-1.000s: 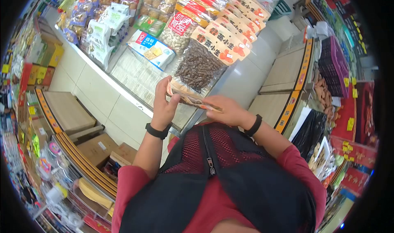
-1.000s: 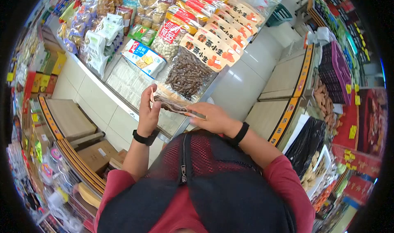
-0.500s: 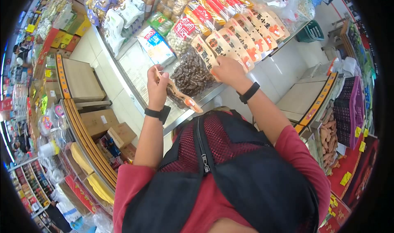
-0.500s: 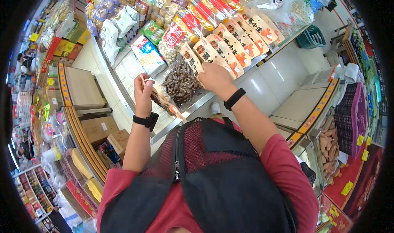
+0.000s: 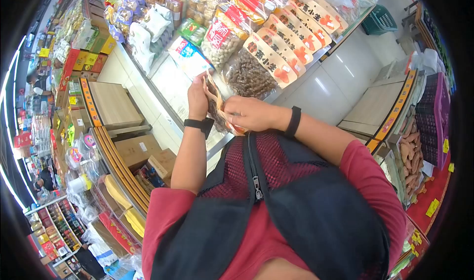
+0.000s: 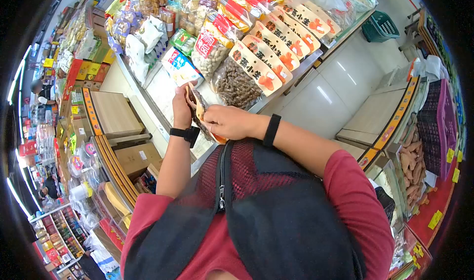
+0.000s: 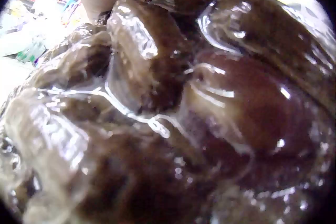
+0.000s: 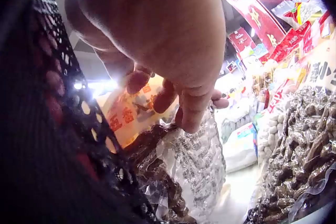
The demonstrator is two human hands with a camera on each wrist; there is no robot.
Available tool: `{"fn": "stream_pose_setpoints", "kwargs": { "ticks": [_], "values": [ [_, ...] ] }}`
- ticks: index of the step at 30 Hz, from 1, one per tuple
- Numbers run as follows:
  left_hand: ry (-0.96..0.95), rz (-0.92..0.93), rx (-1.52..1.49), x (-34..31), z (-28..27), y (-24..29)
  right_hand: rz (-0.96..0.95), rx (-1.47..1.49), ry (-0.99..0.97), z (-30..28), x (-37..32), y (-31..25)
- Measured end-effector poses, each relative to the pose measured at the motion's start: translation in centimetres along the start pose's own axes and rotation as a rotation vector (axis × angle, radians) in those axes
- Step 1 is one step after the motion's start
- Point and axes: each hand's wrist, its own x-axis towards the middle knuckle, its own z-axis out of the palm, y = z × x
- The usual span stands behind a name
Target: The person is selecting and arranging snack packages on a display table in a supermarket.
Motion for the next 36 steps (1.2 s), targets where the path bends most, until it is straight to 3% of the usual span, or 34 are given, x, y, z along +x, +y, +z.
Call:
{"fn": "stream_pose_setpoints", "kwargs": {
  "ticks": [6, 8, 10, 11, 12, 15, 19, 23, 29, 33, 36],
  "values": [
    [-0.004, 0.116, 0.148, 0.4, -1.6, -0.1, 0.002, 0.134, -0.040, 0.7, 0.5, -0.7],
    [0.018, 0.085, 0.142, 0.1, -2.7, -0.1, -0.051, 0.006, 0.238, -1.0, 0.2, -0.9],
    [0.085, 0.064, 0.114, -0.4, -3.2, 0.0, 0.189, -0.141, 0.575, -3.9, -0.2, 1.9],
    [0.093, 0.066, 0.108, -0.6, -3.3, 0.0, 0.260, -0.418, 0.742, -5.6, -0.9, 5.0],
    [0.106, 0.077, 0.110, -0.8, -3.5, 0.1, 0.489, -0.642, 0.601, -7.4, -1.5, 5.7],
    [0.119, 0.114, 0.105, -0.6, -3.8, -0.1, 0.605, -0.764, 0.547, -7.2, -1.3, 6.9],
    [0.097, 0.071, 0.072, -0.3, -3.9, 0.0, 0.704, -0.818, 0.638, -7.5, -0.3, 6.8],
    [0.102, 0.030, 0.016, -0.1, -4.0, -0.2, 0.706, -0.596, 0.553, -6.6, 0.1, 5.2],
    [0.008, -0.043, 0.008, 0.7, -2.7, 0.9, 0.307, -0.195, 0.340, -2.3, 1.6, 1.2],
    [-0.075, -0.107, -0.052, 1.2, -1.6, 0.7, 0.061, -0.198, 0.344, -0.1, 2.9, 0.1],
    [-0.102, -0.128, -0.048, 1.6, -1.3, 0.7, 0.088, -0.158, 0.323, -0.2, 3.0, 0.4]
  ]
}}
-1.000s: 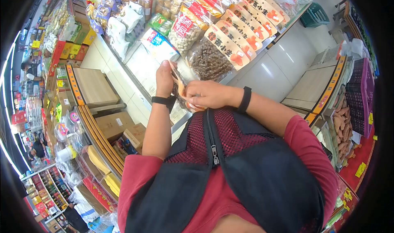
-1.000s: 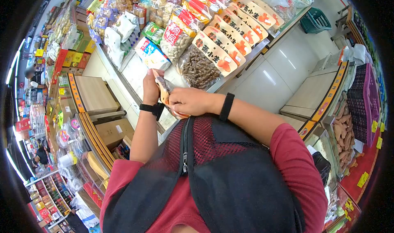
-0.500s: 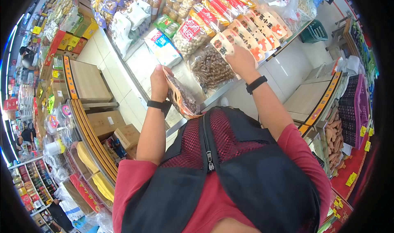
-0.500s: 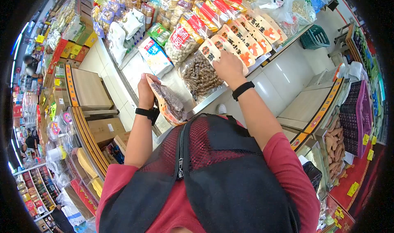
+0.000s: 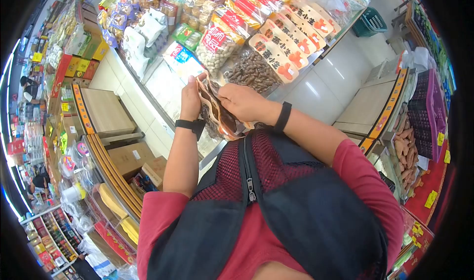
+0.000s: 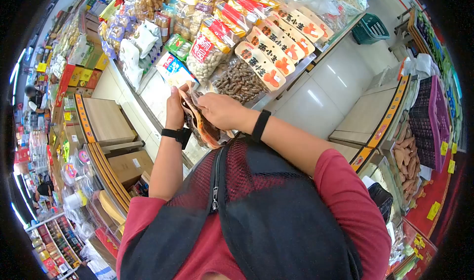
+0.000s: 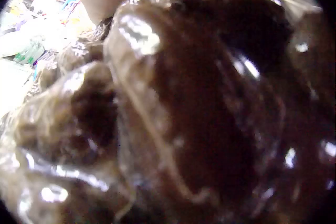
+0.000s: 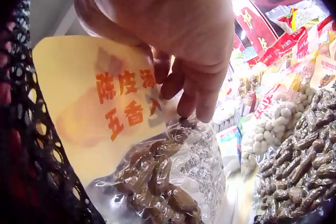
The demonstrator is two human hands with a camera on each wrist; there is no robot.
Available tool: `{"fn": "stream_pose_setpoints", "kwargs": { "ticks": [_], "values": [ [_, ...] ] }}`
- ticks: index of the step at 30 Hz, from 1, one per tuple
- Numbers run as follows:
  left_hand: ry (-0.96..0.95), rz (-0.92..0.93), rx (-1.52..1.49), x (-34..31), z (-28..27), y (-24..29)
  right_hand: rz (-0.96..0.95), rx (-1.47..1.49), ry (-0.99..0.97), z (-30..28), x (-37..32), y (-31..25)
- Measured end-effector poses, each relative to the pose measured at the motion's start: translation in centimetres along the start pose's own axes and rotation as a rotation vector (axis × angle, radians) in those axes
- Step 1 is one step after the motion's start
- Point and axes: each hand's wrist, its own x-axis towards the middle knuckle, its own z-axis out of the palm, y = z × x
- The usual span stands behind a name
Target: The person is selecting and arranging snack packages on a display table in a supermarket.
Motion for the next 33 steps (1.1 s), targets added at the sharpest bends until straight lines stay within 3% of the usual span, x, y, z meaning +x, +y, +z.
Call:
{"fn": "stream_pose_setpoints", "kwargs": {
  "ticks": [5, 8, 10, 13, 14, 15, 17, 18, 20, 21, 24, 25, 27, 29, 31, 32, 33],
  "values": [
    [-0.028, 0.014, -0.033, 1.4, 0.0, -0.5, 0.042, 0.008, -0.033, -0.4, -0.1, 0.7],
    [-0.058, -0.054, 0.124, 1.8, -0.2, 0.1, 0.152, 0.180, -0.119, -1.4, -0.4, 1.4],
    [-0.054, -0.075, 0.150, 1.7, -0.2, 0.4, 0.071, 0.156, 0.028, -2.3, -1.1, 2.5],
    [-0.029, -0.065, 0.210, 1.4, -0.2, 0.2, 0.329, -0.386, 0.429, -6.5, -1.9, 4.7],
    [-0.029, -0.030, 0.224, 1.3, -0.1, 0.3, 0.182, -0.704, 0.553, -7.1, -2.5, 9.2],
    [-0.034, 0.006, 0.242, 1.3, -0.2, 0.3, 0.178, -0.701, 0.551, -7.7, -2.7, 9.9],
    [-0.041, 0.013, 0.258, 1.3, -0.4, 0.2, 0.446, -0.814, 0.352, -8.5, -2.8, 9.6],
    [-0.047, 0.005, 0.245, 1.3, -0.4, 0.2, 0.446, -0.814, 0.353, -8.6, -2.6, 9.4],
    [-0.049, -0.002, 0.230, 1.5, -0.5, -0.2, 0.713, -0.677, 0.252, -8.9, -1.8, 7.9],
    [-0.058, 0.015, 0.246, 1.8, -0.9, -0.9, 0.709, -0.676, 0.251, -9.1, -1.8, 8.3],
    [-0.063, 0.014, 0.269, 1.8, -1.3, -1.1, 0.698, -0.190, 0.263, -9.8, -2.3, 12.7],
    [-0.059, -0.001, 0.269, 1.8, -1.2, -1.0, 0.702, -0.189, 0.267, -9.7, -2.5, 12.3],
    [-0.066, -0.003, 0.233, 1.6, -0.8, -0.8, 0.742, 0.483, 0.575, -8.8, -2.5, 11.5],
    [-0.070, -0.004, 0.234, 1.5, -0.9, -0.7, 0.759, 0.531, 0.671, -8.4, -2.3, 9.5],
    [-0.068, 0.006, 0.235, 1.5, -0.9, -0.7, 0.767, 0.667, 0.459, -8.0, -2.5, 9.1],
    [-0.066, 0.016, 0.232, 1.6, -0.9, -0.8, 0.798, 0.559, 0.356, -8.0, -2.6, 8.5],
    [-0.070, 0.016, 0.232, 1.6, -0.8, -0.9, 0.799, 0.559, 0.359, -7.6, -2.7, 8.1]
  ]
}}
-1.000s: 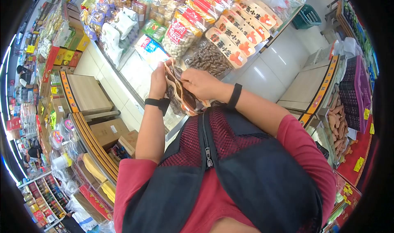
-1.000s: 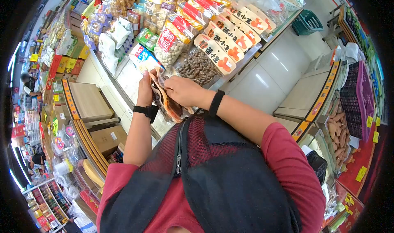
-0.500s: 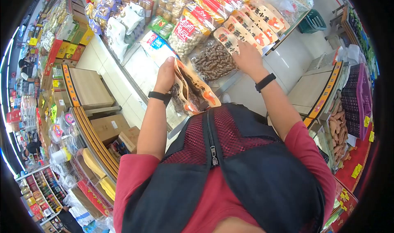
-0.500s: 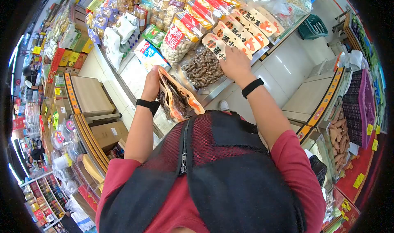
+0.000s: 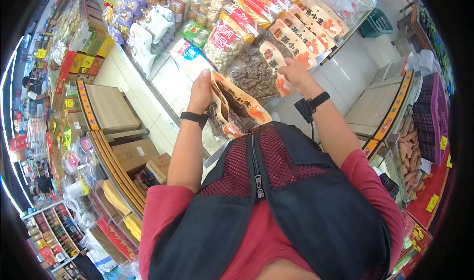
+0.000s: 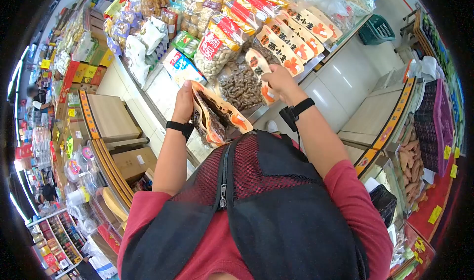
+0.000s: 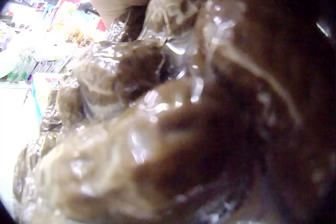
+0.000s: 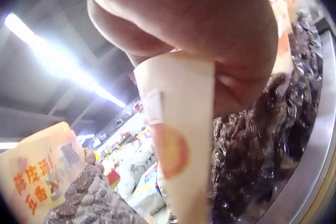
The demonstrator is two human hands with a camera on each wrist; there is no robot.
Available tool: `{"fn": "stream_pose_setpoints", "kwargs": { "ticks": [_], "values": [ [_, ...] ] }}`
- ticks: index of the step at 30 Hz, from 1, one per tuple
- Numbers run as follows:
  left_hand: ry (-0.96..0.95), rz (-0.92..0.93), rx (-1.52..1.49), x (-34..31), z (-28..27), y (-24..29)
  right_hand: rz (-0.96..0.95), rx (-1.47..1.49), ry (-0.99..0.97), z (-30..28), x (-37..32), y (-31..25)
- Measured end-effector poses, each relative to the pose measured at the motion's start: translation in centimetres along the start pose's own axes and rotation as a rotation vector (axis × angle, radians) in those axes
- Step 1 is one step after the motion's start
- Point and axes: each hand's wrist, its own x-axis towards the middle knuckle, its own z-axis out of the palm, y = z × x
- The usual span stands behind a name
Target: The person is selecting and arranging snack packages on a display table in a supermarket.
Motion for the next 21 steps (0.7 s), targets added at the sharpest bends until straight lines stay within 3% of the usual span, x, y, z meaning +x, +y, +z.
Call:
{"fn": "stream_pose_setpoints", "kwargs": {
  "ticks": [2, 3, 4, 6, 8, 12, 14, 15, 17, 21],
  "values": [
    [-0.006, 0.040, 0.019, 0.0, -0.1, -0.1, -0.368, -0.347, -0.034, 1.3, -1.1, -0.3],
    [-0.008, 0.038, 0.019, -0.1, -0.1, -0.1, -0.393, -0.366, -0.094, 2.2, -1.9, -0.8],
    [-0.008, 0.008, -0.028, -0.2, -0.1, -0.1, -0.607, -0.387, -0.127, 3.4, -2.2, -0.5],
    [-0.016, -0.022, -0.073, -0.5, 0.1, 0.4, -0.703, -0.477, -0.210, 6.0, -4.0, -1.8],
    [0.004, -0.028, -0.222, -0.9, 0.5, 1.6, -0.654, -0.527, -0.272, 7.9, -5.0, -2.9],
    [-0.085, -0.002, -0.036, -0.2, -1.6, 0.4, -0.582, -0.528, -0.390, 8.3, -3.5, -2.6],
    [-0.053, 0.103, 0.003, 0.2, -1.0, 1.1, -0.486, -0.314, -0.524, 8.4, -3.3, -2.5],
    [-0.022, 0.206, 0.048, 0.3, -0.8, 1.5, -0.486, -0.318, -0.525, 8.6, -3.5, -2.5],
    [-0.073, 0.185, 0.089, 0.0, -0.5, 3.1, -0.447, -0.148, -0.551, 8.9, -4.1, -2.5],
    [-0.141, 0.147, 0.138, 0.1, -0.1, 4.3, -0.519, -0.158, -0.535, 8.9, -3.7, -1.4]
  ]
}}
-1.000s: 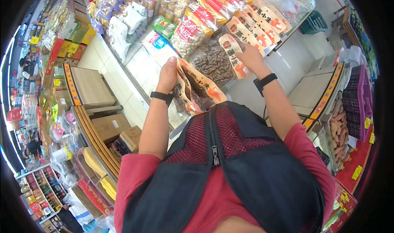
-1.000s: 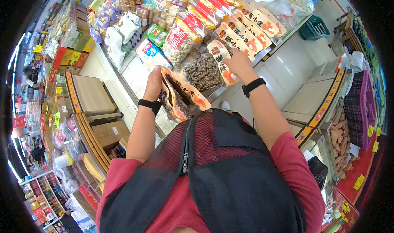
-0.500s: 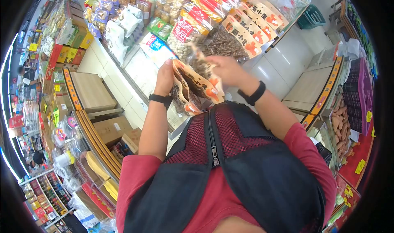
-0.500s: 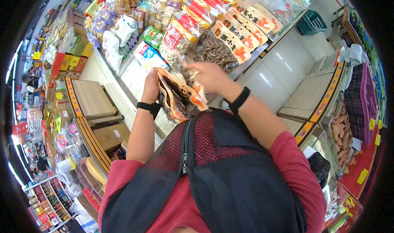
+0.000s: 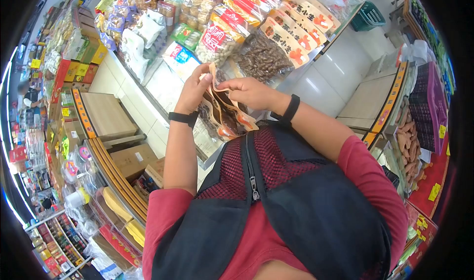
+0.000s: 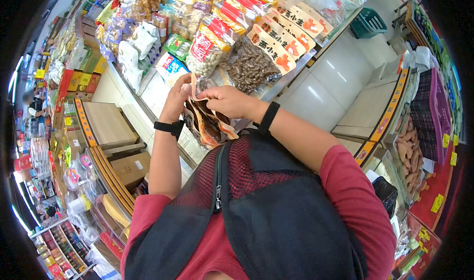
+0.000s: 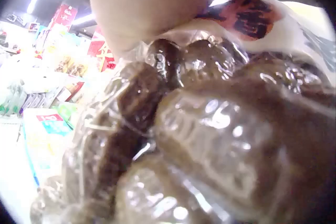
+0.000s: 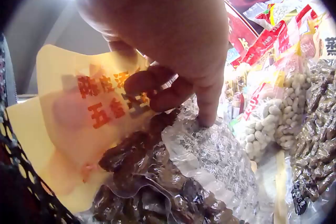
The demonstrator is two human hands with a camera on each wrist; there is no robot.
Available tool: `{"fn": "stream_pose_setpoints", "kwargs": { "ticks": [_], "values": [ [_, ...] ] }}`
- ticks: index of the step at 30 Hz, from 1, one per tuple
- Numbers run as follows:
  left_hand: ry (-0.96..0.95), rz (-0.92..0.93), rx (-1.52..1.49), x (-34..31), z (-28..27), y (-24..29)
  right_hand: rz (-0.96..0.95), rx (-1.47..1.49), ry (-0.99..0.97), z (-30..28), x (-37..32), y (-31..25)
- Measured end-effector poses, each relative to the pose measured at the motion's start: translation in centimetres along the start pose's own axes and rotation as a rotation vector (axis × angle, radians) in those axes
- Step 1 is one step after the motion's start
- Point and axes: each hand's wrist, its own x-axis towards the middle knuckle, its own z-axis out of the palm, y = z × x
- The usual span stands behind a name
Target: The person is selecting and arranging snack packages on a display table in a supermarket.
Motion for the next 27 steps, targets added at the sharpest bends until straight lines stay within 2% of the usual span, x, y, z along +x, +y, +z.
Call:
{"fn": "stream_pose_setpoints", "kwargs": {
  "ticks": [3, 5, 7, 13, 15, 16, 19, 21, 24, 25, 27],
  "values": [
    [-0.042, -0.075, -0.055, 0.6, -0.5, -0.6, 0.072, 0.091, -0.057, -0.2, -0.6, 0.0],
    [-0.086, -0.107, -0.042, 0.5, -0.6, 0.2, 0.140, 0.307, -0.073, -0.4, -1.0, 0.2],
    [-0.075, -0.120, -0.144, 0.2, -0.3, 0.4, 0.141, 0.317, -0.108, -0.5, -0.9, 0.5],
    [-0.093, -0.138, -0.261, 0.4, -1.0, -0.4, 0.226, 0.233, -0.178, -1.4, -0.8, -0.1],
    [-0.174, -0.180, -0.108, 0.4, -1.4, -1.0, 0.109, 0.212, -0.046, -1.3, -0.7, 1.4],
    [-0.132, -0.076, -0.175, 0.1, -0.7, 0.0, 0.153, 0.218, -0.054, -1.0, -0.7, 1.4],
    [-0.133, -0.107, -0.213, 0.0, -0.7, 0.9, 0.099, 0.073, -0.095, -0.6, -0.5, 1.0],
    [-0.131, -0.036, -0.214, -0.1, -0.6, 1.5, 0.102, 0.069, -0.098, -0.4, -0.4, 1.3],
    [-0.146, 0.058, 0.032, 0.4, -1.1, -0.4, 0.136, 0.068, -0.120, 0.0, -0.5, 0.5],
    [-0.142, 0.060, 0.027, 0.4, -1.0, -0.1, 0.167, 0.070, -0.136, -0.1, -0.5, 0.1],
    [-0.060, -0.080, 0.085, 0.3, -0.5, 0.6, 0.167, 0.000, -0.087, -0.6, -0.7, -0.3]
  ]
}}
